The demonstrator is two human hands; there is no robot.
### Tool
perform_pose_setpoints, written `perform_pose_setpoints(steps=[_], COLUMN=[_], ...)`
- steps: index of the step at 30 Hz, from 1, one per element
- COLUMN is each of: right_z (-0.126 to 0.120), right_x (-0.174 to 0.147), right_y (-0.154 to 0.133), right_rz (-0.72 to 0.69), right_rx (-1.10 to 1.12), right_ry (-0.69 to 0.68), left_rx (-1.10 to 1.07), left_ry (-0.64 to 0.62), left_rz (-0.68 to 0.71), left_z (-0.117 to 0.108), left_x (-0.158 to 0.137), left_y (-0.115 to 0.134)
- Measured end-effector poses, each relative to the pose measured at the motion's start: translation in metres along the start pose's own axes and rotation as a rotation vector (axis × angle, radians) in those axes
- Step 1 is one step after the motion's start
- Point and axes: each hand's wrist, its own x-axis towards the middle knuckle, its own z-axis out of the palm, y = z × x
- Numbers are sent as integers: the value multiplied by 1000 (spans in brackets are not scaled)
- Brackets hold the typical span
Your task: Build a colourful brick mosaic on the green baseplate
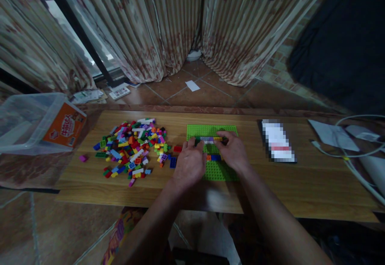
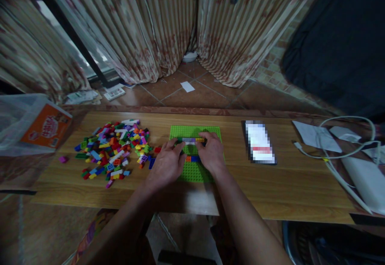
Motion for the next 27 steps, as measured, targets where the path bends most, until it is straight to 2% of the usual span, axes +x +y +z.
perform_pose_setpoints(steps=[9, 16, 21, 27], right_z=[1, 4, 0, -16], right_x=[0, 0, 1, 9], right_y=[-1, 3, 7, 9], right_rz=[0, -13, -36, 65], right_rx=[-20, -12, 35, 174], right_ry=[1, 6, -7, -4], left_rx=[88, 105, -34, -342], left_ry=[-39, 1, 78, 107], left_rz=[-13, -11, -18, -97], left_z=[2, 3, 3, -7], left_x=[2, 0, -1, 3], left_y=[5, 5, -2, -11])
